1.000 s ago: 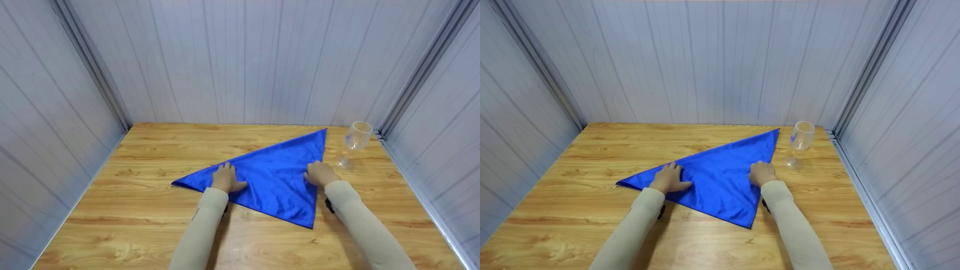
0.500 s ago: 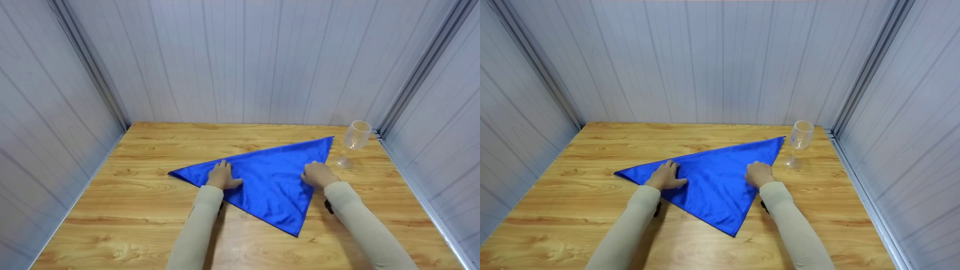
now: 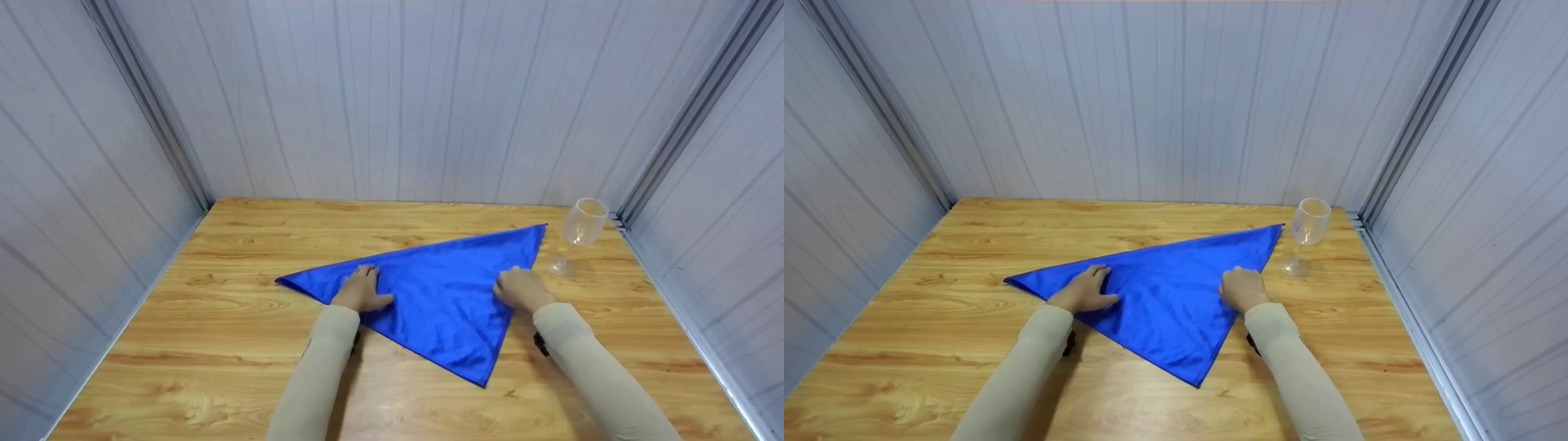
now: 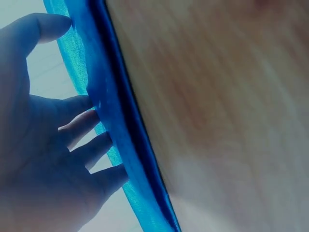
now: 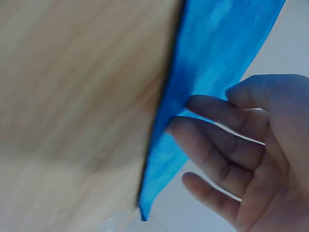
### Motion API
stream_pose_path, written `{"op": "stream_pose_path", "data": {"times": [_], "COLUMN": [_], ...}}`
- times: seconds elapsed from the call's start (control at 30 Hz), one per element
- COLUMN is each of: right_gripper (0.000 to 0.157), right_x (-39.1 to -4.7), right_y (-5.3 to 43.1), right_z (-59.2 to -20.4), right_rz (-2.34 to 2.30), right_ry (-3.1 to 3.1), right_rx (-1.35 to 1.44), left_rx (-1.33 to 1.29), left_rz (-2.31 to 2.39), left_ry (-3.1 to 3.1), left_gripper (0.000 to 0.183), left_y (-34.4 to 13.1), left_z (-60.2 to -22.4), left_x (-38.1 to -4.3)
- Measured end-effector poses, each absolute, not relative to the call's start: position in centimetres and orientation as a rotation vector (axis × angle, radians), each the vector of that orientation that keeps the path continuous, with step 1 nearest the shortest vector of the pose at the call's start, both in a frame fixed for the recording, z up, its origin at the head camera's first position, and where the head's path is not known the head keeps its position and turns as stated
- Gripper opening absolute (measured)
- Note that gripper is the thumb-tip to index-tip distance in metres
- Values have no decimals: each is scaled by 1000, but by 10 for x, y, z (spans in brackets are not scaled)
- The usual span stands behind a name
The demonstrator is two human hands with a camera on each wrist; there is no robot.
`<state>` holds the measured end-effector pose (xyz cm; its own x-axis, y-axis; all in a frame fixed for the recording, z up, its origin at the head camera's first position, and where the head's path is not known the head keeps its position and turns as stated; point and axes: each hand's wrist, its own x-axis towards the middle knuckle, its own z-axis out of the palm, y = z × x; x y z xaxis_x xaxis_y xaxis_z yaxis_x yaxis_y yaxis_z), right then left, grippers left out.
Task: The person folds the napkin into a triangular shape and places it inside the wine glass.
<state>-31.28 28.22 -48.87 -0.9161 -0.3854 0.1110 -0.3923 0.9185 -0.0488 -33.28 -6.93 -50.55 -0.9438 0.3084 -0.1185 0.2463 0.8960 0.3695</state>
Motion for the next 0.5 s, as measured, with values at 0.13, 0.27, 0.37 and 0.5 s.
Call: {"op": "stream_pose_path", "data": {"times": [0.13,0.27,0.37,0.5], "right_gripper": [26,21,16,11], "right_x": [-316,-320,-321,-320], "right_y": [291,302,311,320], "right_z": [-495,-500,-504,-509], "right_rz": [237,357,461,584], "right_ry": [-2968,-2985,-3004,-2976], "right_rx": [579,579,575,583], "left_rx": [452,436,432,401], "left_rz": [538,517,458,359], "left_ry": [2872,2869,2889,2905], "left_gripper": [81,75,69,65], "left_y": [-71,-70,-66,-58], "left_z": [-506,-506,-506,-502], "left_x": [-333,-330,-324,-311]}}
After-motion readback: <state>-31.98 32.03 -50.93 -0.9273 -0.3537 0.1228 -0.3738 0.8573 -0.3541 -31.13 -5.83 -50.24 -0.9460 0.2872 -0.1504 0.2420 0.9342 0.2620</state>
